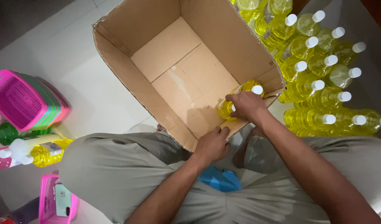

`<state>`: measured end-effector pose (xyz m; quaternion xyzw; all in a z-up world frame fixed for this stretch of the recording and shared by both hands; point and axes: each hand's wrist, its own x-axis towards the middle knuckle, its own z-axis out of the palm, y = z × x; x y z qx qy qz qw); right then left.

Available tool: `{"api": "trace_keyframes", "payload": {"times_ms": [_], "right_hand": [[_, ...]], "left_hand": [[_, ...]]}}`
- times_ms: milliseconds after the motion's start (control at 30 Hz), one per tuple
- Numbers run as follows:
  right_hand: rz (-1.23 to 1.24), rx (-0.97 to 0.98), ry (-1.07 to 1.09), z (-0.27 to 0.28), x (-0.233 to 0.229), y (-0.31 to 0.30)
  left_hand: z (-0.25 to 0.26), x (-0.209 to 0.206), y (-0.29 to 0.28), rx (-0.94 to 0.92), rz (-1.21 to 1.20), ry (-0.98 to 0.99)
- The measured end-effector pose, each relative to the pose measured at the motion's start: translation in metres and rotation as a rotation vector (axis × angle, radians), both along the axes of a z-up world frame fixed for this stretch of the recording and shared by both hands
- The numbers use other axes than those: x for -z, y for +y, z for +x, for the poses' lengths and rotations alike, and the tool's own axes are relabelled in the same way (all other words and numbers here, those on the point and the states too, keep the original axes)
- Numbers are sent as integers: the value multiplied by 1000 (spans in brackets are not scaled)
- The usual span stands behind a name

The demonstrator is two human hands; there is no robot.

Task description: The person packs plastic bottles filled with yellow liquid into a cardboard box by hand while sitting on the floor.

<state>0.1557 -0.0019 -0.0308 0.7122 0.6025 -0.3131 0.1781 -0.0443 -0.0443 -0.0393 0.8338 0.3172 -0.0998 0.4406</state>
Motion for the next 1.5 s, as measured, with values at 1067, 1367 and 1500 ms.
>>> {"api": "trace_keyframes", "payload": {"times_ms": [1067,1367,1500], "right_hand": [[278,200,-132,155,-73,115],[304,343,59,197,-24,228],[303,432,43,208,8,251]], "left_hand": [[96,-54,109,-235,83,-14],[185,-67,266,-476,21,-23],[219,-37,308,-606,-76,-54]]}}
